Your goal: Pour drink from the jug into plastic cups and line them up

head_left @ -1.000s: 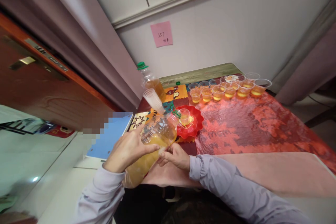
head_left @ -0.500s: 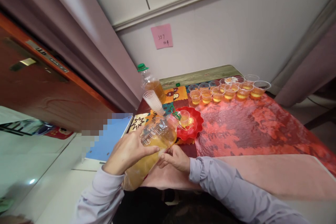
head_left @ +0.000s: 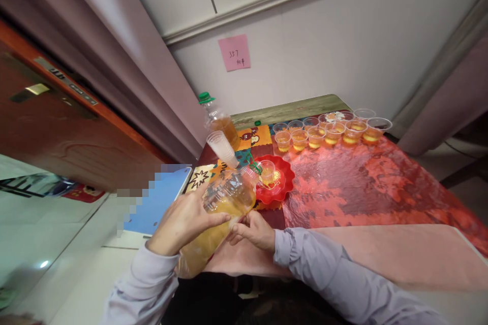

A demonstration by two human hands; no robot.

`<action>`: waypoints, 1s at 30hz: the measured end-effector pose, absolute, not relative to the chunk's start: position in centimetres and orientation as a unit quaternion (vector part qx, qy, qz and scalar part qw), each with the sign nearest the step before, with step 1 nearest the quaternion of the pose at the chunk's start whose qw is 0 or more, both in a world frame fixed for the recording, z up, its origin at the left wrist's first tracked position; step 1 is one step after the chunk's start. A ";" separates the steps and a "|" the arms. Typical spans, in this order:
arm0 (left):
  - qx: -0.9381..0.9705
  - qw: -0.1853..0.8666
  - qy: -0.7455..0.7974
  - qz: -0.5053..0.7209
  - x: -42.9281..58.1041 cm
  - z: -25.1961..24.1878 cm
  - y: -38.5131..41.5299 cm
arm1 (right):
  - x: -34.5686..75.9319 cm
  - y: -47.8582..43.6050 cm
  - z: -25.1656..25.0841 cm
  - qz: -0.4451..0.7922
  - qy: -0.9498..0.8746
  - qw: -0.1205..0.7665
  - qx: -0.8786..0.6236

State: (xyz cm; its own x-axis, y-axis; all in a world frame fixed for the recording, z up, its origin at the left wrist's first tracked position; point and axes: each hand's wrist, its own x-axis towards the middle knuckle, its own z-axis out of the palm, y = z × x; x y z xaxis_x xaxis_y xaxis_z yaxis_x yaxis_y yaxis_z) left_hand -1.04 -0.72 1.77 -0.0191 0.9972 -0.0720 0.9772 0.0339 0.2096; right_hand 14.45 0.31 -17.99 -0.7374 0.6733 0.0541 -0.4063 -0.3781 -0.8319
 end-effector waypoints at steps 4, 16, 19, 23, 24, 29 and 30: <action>0.706 0.102 0.696 0.085 -1.0 1.7 -0.9 | 14.7 0.2 -17.6 0.807 -0.454 0.344 -0.153; 0.678 0.100 0.690 0.233 -4.1 -3.9 -3.7 | 14.3 -0.2 -18.7 0.706 -0.471 0.472 -0.236; 0.653 0.090 0.692 0.295 -5.0 -6.6 -5.4 | 14.6 -0.4 -18.6 0.634 -0.547 0.472 -0.275; 0.632 0.080 0.695 0.333 -5.8 -8.8 -7.2 | 15.0 -0.8 -18.1 0.578 -0.604 0.482 -0.263; 0.633 0.080 0.693 0.335 -5.9 -9.1 -7.4 | 15.0 -0.9 -17.9 0.571 -0.608 0.485 -0.262; 0.628 0.055 0.685 0.365 -6.1 -10.3 -7.8 | 14.7 -0.9 -17.7 0.560 -0.624 0.490 -0.241; 0.620 0.048 0.686 0.377 -6.1 -10.6 -7.9 | 14.7 -0.9 -17.6 0.553 -0.627 0.494 -0.239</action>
